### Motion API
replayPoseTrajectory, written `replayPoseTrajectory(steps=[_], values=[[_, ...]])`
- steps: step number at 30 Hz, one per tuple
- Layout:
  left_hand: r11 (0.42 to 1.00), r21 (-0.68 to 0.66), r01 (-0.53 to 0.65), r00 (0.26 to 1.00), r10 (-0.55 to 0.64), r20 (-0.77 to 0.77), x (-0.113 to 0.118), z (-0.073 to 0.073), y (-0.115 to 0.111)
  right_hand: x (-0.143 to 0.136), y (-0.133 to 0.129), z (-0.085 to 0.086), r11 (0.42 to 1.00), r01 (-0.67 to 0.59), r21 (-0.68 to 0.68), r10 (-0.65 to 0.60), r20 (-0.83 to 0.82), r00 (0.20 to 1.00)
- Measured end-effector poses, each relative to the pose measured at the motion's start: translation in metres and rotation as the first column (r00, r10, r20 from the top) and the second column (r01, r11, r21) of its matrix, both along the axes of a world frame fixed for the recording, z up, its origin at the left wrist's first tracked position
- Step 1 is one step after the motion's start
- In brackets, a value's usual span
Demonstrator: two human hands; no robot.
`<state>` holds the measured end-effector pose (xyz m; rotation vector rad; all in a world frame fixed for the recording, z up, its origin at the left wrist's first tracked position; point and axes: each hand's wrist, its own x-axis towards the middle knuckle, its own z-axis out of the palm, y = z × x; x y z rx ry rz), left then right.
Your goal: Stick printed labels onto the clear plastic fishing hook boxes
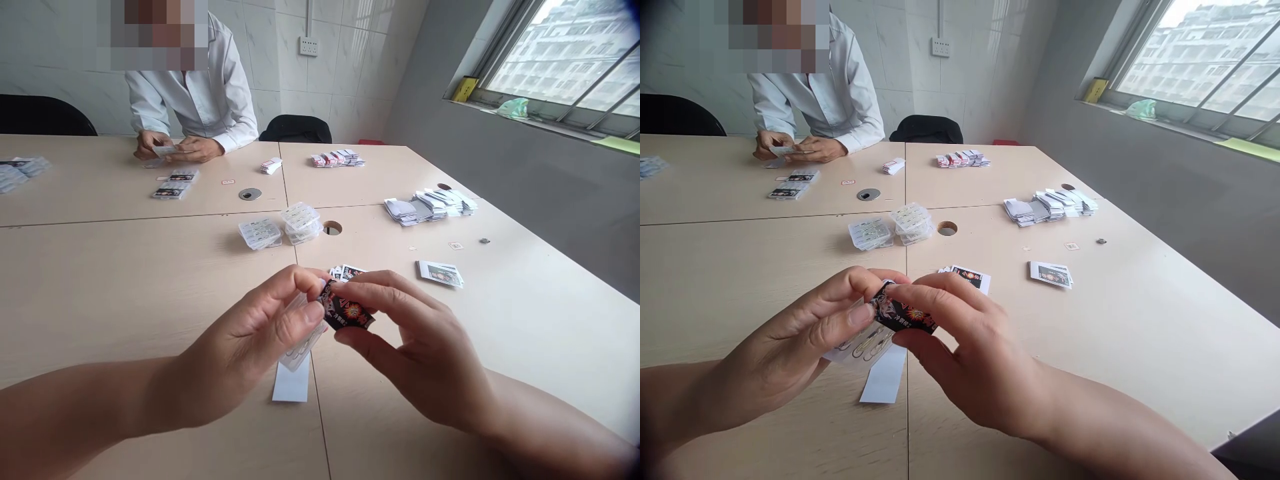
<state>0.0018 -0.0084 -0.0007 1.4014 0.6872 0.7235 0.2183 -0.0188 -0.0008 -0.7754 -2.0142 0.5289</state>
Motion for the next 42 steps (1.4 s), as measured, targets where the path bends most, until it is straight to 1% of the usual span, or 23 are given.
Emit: replayPoseTrajectory(steps=[3, 5, 7, 9, 10, 12, 14, 16, 18, 21, 23, 26, 28, 30, 32, 35, 39, 42], values=[[1.000, 0.009, 0.017, 1.000, -0.017, 0.010, 0.000, 0.002, -0.002, 0.000, -0.001, 0.005, 0.983, -0.047, -0.177, 0.028, -0.110, 0.993], [0.999, 0.026, 0.023, 1.000, -0.024, 0.015, -0.001, 0.004, -0.002, 0.001, -0.003, 0.009, 0.947, -0.102, -0.304, 0.040, -0.203, 0.978], [0.999, 0.049, 0.016, 1.000, -0.015, -0.004, -0.001, 0.006, -0.003, 0.001, -0.004, 0.014, 0.886, -0.167, -0.433, 0.029, -0.307, 0.951], [0.998, 0.051, 0.020, 0.999, -0.019, -0.030, -0.002, 0.007, -0.004, 0.001, -0.004, 0.017, 0.812, -0.248, -0.528, 0.004, -0.421, 0.907], [0.999, 0.034, 0.032, 0.999, -0.030, -0.043, -0.003, 0.007, -0.004, 0.000, -0.003, 0.017, 0.776, -0.291, -0.560, -0.011, -0.474, 0.880], [0.998, -0.021, 0.064, 0.997, -0.065, -0.046, -0.005, 0.006, -0.005, -0.001, -0.001, 0.018, 0.722, -0.365, -0.587, -0.040, -0.563, 0.826], [0.994, -0.083, 0.074, 0.997, -0.076, -0.020, -0.006, 0.005, -0.005, -0.001, 0.001, 0.018, 0.689, -0.407, -0.600, -0.067, -0.612, 0.788], [0.989, -0.133, 0.065, 0.997, -0.060, 0.045, -0.006, 0.003, -0.004, -0.001, 0.001, 0.018, 0.676, -0.412, -0.611, -0.086, -0.621, 0.779], [0.979, -0.193, 0.070, 0.987, -0.040, 0.156, -0.005, 0.001, -0.002, -0.001, -0.001, 0.019, 0.688, -0.383, -0.616, -0.088, -0.595, 0.799], [0.954, -0.272, 0.123, 0.955, -0.039, 0.295, -0.001, -0.003, 0.001, -0.001, -0.004, 0.019, 0.741, -0.341, -0.579, -0.027, -0.532, 0.846], [0.937, -0.316, 0.152, 0.946, -0.045, 0.322, 0.000, -0.005, 0.002, -0.002, -0.006, 0.017, 0.772, -0.314, -0.553, 0.007, -0.487, 0.874], [0.927, -0.331, 0.176, 0.938, -0.055, 0.343, -0.001, -0.005, 0.000, -0.005, -0.008, 0.013, 0.807, -0.250, -0.535, 0.002, -0.420, 0.907], [0.937, -0.303, 0.173, 0.942, -0.068, 0.329, -0.003, -0.005, -0.001, -0.006, -0.008, 0.010, 0.831, -0.218, -0.511, 0.001, -0.392, 0.920], [0.951, -0.264, 0.159, 0.957, -0.083, 0.278, -0.005, -0.004, -0.002, -0.008, -0.009, 0.009, 0.849, -0.203, -0.487, 0.000, -0.385, 0.923], [0.965, -0.223, 0.138, 0.971, -0.087, 0.225, -0.006, -0.002, -0.004, -0.009, -0.010, 0.008, 0.859, -0.199, -0.472, -0.003, -0.392, 0.920], [0.979, -0.167, 0.113, 0.976, -0.078, 0.204, -0.005, 0.000, -0.005, -0.010, -0.011, 0.007, 0.871, -0.187, -0.454, -0.003, -0.386, 0.923], [0.983, -0.156, 0.101, 0.984, -0.075, 0.161, -0.004, 0.004, -0.006, -0.010, -0.011, 0.005, 0.903, -0.156, -0.401, 0.006, -0.351, 0.936], [0.985, -0.148, 0.090, 0.987, -0.067, 0.148, -0.004, 0.005, -0.006, -0.009, -0.012, 0.005, 0.914, -0.139, -0.381, 0.008, -0.327, 0.945]])
